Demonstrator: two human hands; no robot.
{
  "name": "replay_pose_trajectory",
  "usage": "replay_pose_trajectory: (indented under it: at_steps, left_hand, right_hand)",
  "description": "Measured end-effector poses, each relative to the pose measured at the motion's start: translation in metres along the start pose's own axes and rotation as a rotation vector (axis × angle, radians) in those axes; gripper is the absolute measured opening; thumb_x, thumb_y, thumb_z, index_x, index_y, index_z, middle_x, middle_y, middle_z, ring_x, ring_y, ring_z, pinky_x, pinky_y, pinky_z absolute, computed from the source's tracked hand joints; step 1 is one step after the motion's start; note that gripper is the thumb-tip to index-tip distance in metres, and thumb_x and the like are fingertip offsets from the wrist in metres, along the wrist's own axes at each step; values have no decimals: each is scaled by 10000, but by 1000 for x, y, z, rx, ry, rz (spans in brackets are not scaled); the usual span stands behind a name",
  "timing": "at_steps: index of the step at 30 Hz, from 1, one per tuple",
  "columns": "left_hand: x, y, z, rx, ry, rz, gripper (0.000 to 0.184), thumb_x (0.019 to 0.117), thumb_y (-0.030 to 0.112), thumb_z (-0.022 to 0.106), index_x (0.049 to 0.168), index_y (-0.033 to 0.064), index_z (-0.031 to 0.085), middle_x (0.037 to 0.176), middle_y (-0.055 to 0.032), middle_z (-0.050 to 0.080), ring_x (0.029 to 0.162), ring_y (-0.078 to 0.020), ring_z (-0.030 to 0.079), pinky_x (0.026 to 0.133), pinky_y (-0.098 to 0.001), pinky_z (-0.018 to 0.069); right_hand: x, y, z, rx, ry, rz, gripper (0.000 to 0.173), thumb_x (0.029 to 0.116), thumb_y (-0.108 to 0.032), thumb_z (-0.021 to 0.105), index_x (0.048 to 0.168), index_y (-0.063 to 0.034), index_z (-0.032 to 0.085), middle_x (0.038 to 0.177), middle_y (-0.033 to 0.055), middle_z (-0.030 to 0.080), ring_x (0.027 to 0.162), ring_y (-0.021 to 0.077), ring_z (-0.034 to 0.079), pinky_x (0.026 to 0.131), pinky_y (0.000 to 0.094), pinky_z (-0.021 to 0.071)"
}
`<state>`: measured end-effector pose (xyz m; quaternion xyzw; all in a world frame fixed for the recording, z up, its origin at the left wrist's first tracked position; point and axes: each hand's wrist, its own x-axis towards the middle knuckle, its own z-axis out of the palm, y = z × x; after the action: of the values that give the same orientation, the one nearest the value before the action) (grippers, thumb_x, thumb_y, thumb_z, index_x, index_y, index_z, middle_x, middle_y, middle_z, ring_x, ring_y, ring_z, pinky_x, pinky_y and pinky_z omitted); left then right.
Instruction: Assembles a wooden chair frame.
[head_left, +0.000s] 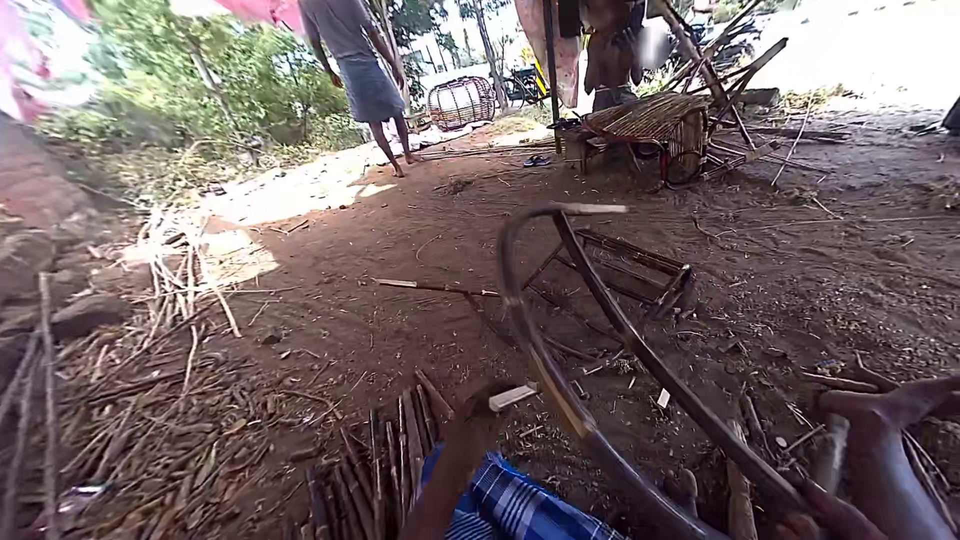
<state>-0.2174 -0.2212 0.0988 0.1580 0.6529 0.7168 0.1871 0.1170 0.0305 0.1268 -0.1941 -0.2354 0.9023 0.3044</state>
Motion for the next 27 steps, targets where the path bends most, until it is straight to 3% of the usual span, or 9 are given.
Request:
replay_pose_trajectory:
  at_steps: [3, 5, 6, 8, 11, 14, 17, 20, 27]
  left_hand:
    - [-63, 37, -5, -198, 70, 68, 512, 1071, 437, 418, 1410, 71, 530, 1289, -127, 678, 1157, -264, 677, 980, -476, 565]
    - [-77, 79, -13, -279, 15, 116, 782, 917, 703, 570, 1471, 155, 505, 1353, -105, 649, 1204, -283, 660, 976, -503, 569]
    - [-77, 100, -15, -281, -4, 134, 804, 893, 722, 589, 1468, 165, 510, 1364, -111, 647, 1189, -291, 673, 957, -494, 585]
    - [-70, 135, -17, -228, 155, 133, 505, 1057, 551, 423, 1310, 144, 581, 1194, -71, 709, 975, -206, 740, 813, -370, 642]
    - [-35, 162, -44, -170, 423, 168, 282, 1127, 252, 317, 1021, 171, 565, 703, 108, 518, 494, 41, 451, 464, -88, 409]
    - [-11, 182, -101, -180, 388, 216, 311, 1126, 221, 274, 1025, 127, 553, 604, 121, 432, 428, 86, 364, 408, -45, 320]
    - [3, 193, -141, -185, 331, 219, 343, 1120, 188, 244, 961, 105, 537, 565, 112, 435, 413, 102, 380, 396, -27, 317]
    - [11, 194, -153, -177, 341, 197, 340, 1118, 176, 257, 964, 103, 551, 577, 98, 454, 421, 85, 403, 404, -32, 333]
    - [-1, 185, -124, -185, 439, 123, 336, 1109, 145, 263, 899, 115, 522, 538, 100, 434, 403, 78, 395, 384, -46, 315]
  right_hand:
    - [9, 60, 92, 97, 279, 62, 296, 1096, -198, 355, 979, -36, 573, 719, 112, 667, 604, 206, 691, 575, 361, 619]
    - [11, 96, 114, 91, 234, 73, 245, 1093, -154, 368, 1079, 35, 524, 788, 209, 685, 666, 301, 723, 626, 435, 640]
    - [10, 111, 122, 84, 184, 98, 244, 1094, -147, 374, 1098, 47, 523, 809, 233, 693, 694, 320, 732, 663, 444, 641]
    - [9, 136, 138, 45, 78, 194, 237, 1100, -163, 419, 1133, 41, 535, 868, 238, 706, 757, 317, 740, 725, 438, 636]
    - [21, 152, 139, -104, -202, 368, 332, 1106, -243, 446, 1247, 36, 561, 1078, 215, 701, 944, 301, 727, 879, 454, 610]
    - [40, 161, 118, -279, -183, 386, 527, 1110, -432, 359, 1273, 5, 604, 1111, 131, 710, 946, 226, 709, 837, 389, 591]
    - [66, 166, 89, -202, 2, 440, 681, 1088, -559, 317, 1413, 21, 462, 1108, 174, 704, 936, 251, 725, 842, 397, 600]
    - [88, 166, 87, -163, -15, 504, 719, 1077, -590, 314, 1448, 20, 405, 1159, 196, 699, 1000, 266, 723, 888, 401, 591]
    - [108, 160, 116, -144, 40, 576, 430, 1062, -424, 522, 1156, -11, 595, 876, 119, 705, 715, 194, 724, 685, 340, 635]
